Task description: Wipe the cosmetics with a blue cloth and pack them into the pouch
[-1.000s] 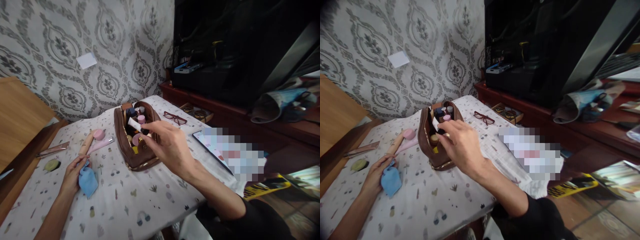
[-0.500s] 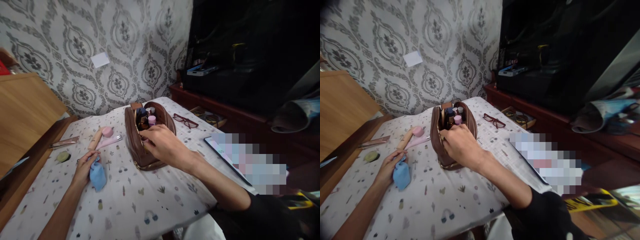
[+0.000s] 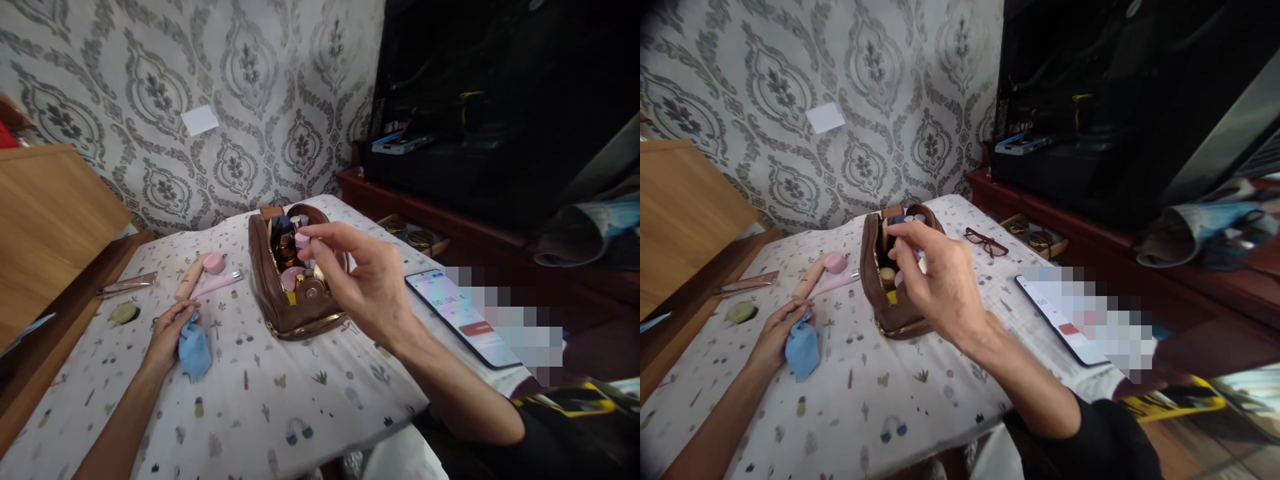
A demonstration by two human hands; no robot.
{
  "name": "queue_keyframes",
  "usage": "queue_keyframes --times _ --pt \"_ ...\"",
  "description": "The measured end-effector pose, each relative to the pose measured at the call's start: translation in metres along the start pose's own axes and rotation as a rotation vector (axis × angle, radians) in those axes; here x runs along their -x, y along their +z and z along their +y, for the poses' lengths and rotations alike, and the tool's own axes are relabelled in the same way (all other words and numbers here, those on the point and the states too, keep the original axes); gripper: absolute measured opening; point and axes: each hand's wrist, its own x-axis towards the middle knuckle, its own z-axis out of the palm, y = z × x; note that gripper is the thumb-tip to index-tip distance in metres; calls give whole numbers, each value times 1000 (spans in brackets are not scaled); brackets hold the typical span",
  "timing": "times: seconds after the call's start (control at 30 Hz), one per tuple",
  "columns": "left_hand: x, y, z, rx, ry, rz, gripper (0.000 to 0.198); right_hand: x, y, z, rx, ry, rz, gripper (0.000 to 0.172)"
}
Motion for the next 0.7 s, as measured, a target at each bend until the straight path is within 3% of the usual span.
queue_keyframes --times 0.17,0.27,0.33,0.4,0.5,0.57,0.7 --pt "-1 -2 -3 -9 32 -16 55 21 23 -10 -104 -205 -174 22" --pt "-3 -4 -5 -10 74 -37 50 37 50 -12 -75 -352 -406 23" --pt "-4 -5 -7 -15 91 -59 48 45 72 -12 6 -373 -615 21" --pt "-5 -5 -9 -25 106 -75 46 51 96 -10 83 -300 -788 18" --pt "-6 -6 -10 -73 146 -92 43 57 131 0 95 -83 -891 24" --pt "-7 -7 -11 -130 185 -110 40 62 153 12 26 61 -893 29" --pt "-6 -7 -10 -251 227 -112 36 74 182 40 -180 327 -761 28"
